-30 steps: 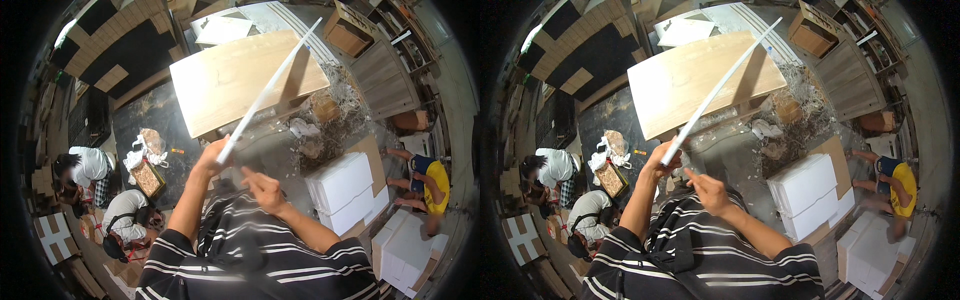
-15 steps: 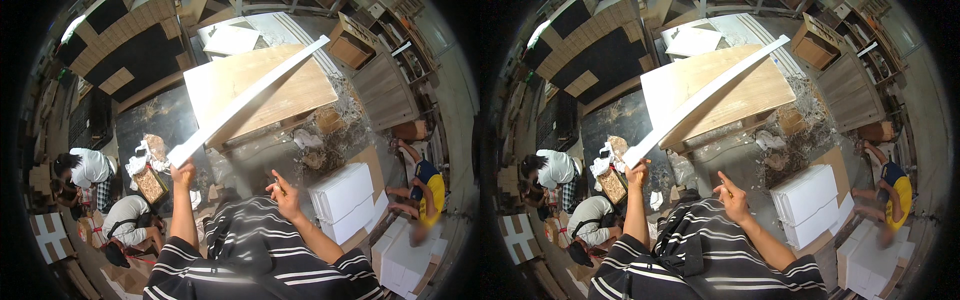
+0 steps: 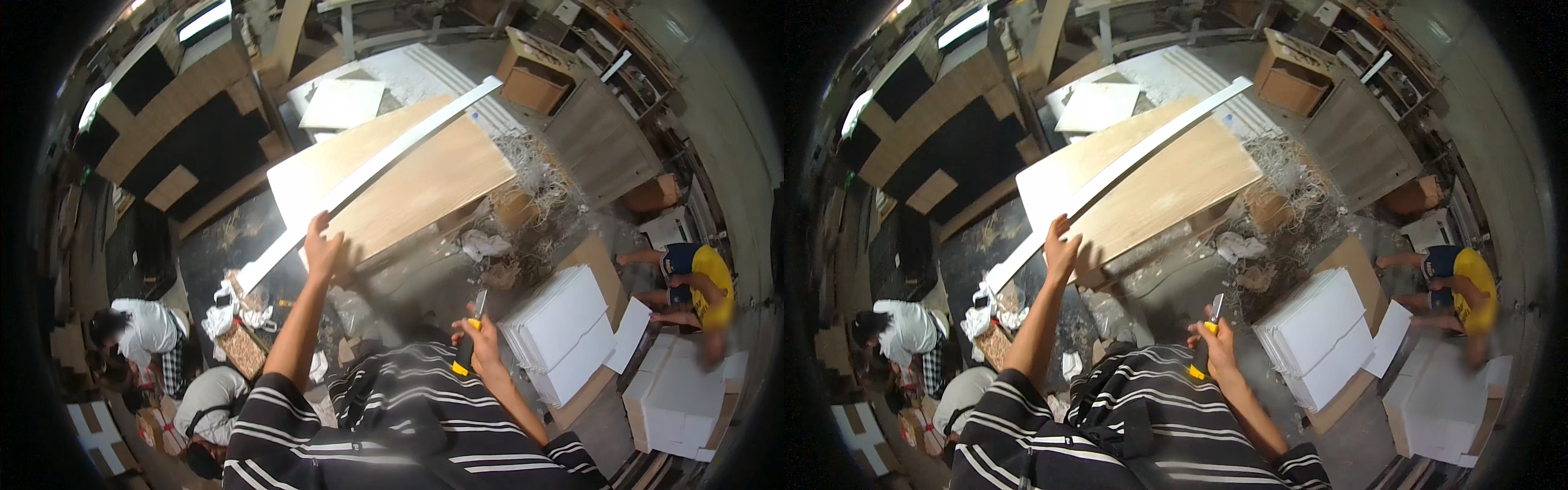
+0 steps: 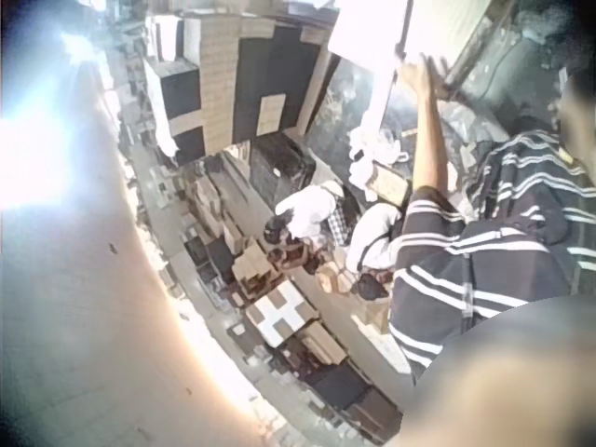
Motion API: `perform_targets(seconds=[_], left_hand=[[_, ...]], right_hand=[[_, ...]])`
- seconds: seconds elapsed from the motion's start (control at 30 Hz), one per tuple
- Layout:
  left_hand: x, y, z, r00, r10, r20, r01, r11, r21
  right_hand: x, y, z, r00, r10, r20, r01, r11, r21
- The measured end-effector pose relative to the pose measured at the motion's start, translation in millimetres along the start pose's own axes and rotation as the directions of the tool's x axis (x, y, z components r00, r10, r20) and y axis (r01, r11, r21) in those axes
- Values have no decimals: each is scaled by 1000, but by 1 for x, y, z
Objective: The person aligns a long white trim piece on a wooden board and uses a yellow utility knife to score or cut along its edge. They repeatedly position the trim, make cuts, and adjust the piece on the workbench.
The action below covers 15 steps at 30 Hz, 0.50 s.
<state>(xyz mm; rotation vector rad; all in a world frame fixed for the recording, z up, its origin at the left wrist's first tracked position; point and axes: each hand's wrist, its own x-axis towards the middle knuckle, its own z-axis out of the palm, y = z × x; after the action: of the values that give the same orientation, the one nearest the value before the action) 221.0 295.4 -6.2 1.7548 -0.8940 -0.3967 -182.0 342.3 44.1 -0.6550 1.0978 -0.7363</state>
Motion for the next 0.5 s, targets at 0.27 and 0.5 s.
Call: perform_targets(seconds=[0.27,0.5], left_hand=[[124,15,112,992,70,107,-127,657,743],[86,31,136,971,240,0,-179,724,666]], right_hand=[[-9,-2,-75,996,-12,-92,21,995,94],[-17,4,-89,940,54,-336,30,970,241]])
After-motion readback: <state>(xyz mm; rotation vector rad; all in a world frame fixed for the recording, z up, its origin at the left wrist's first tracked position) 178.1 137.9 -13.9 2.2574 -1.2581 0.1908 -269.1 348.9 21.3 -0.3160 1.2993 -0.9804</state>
